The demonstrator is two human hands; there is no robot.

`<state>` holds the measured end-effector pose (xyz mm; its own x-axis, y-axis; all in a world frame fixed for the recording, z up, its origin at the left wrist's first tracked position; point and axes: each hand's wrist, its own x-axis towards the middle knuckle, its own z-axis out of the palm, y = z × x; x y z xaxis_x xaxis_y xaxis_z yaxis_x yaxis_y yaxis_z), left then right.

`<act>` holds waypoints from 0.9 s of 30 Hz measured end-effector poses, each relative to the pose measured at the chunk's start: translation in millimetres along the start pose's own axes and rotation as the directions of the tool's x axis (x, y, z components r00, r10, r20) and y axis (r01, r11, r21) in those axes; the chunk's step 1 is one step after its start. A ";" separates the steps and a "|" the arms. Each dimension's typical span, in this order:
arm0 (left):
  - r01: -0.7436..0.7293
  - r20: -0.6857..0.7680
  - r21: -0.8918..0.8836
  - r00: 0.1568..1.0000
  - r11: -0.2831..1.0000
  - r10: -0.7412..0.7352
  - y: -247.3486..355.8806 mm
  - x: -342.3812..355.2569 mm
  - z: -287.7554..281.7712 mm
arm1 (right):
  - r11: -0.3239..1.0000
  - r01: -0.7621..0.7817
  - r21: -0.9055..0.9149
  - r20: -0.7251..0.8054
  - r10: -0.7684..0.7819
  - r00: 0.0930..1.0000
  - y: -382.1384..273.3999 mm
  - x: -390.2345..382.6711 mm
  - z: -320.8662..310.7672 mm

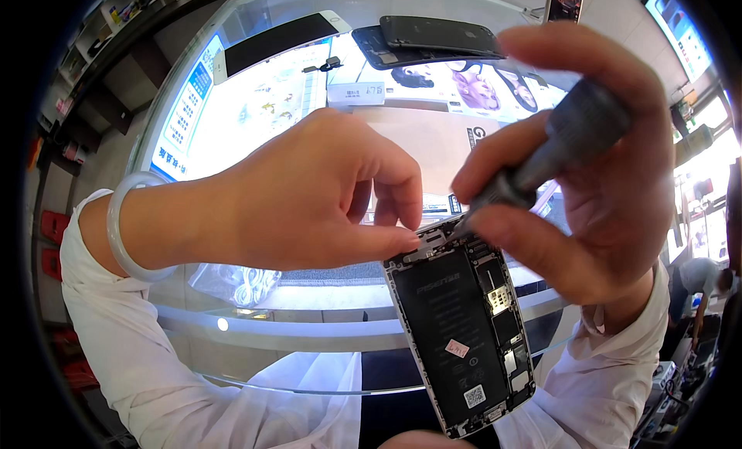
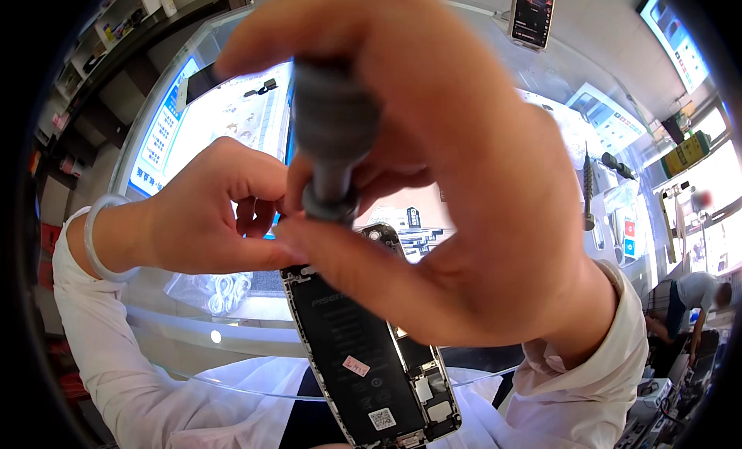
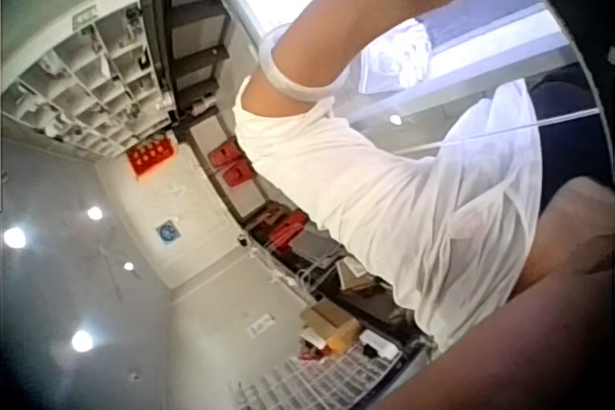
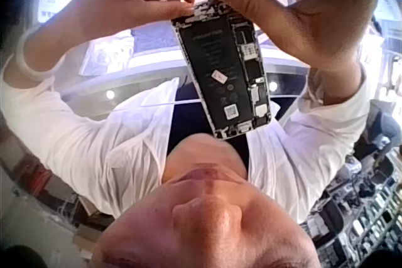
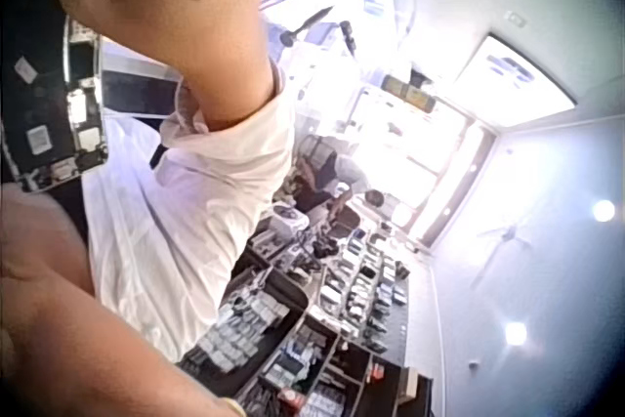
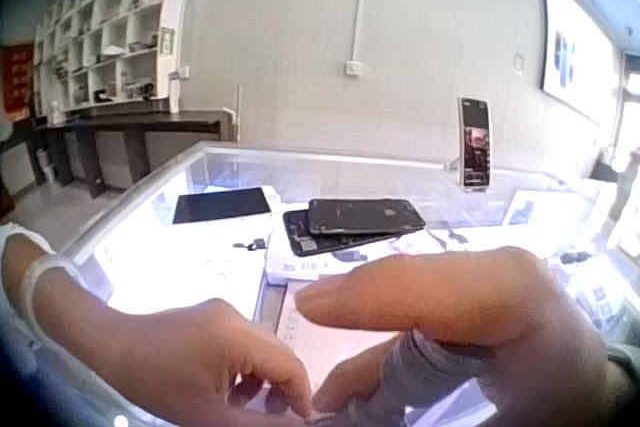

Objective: The person uses a screwdriver to remove and replace screws on a smartphone chassis. They handle a small component by hand and use the tool to secure it back into the phone housing.

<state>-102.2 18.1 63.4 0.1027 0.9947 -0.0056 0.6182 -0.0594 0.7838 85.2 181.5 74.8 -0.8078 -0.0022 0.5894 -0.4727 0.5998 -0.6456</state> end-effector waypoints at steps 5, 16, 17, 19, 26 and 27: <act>-0.459 0.012 0.244 0.882 0.854 0.471 -8.0 2.6 3.2 | 0.997 -0.029 0.069 -0.063 0.034 0.997 5.1 -9.2 11.4; -0.552 0.201 0.533 0.819 0.641 0.537 -5.1 -4.7 -3.7 | 0.998 -0.010 -0.055 -0.062 0.006 0.998 -6.4 0.1 17.0; -0.541 0.184 0.524 0.826 0.658 0.533 -4.7 -5.0 -3.2 | 0.993 -0.001 -0.115 -0.007 0.000 1.000 -10.1 2.9 15.0; -0.516 0.130 0.517 0.836 0.683 0.534 -4.6 -5.6 0.1 | 0.960 0.035 -0.277 0.150 0.008 0.989 -15.8 7.8 9.4; -0.541 0.085 0.516 0.804 0.664 0.589 -8.5 -1.9 7.1 | 0.944 0.157 -0.291 0.138 -0.121 0.983 -2.1 10.4 14.9; -0.547 0.115 0.525 0.805 0.652 0.582 -8.5 -2.0 5.1 | 0.943 0.160 -0.293 0.135 -0.125 0.983 0.0 8.9 15.7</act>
<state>-103.7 16.2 53.6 0.5320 0.7564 0.3805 0.7564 -0.6265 0.1880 72.5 168.9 72.3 -0.7824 -0.1847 0.5947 -0.4714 0.7997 -0.3718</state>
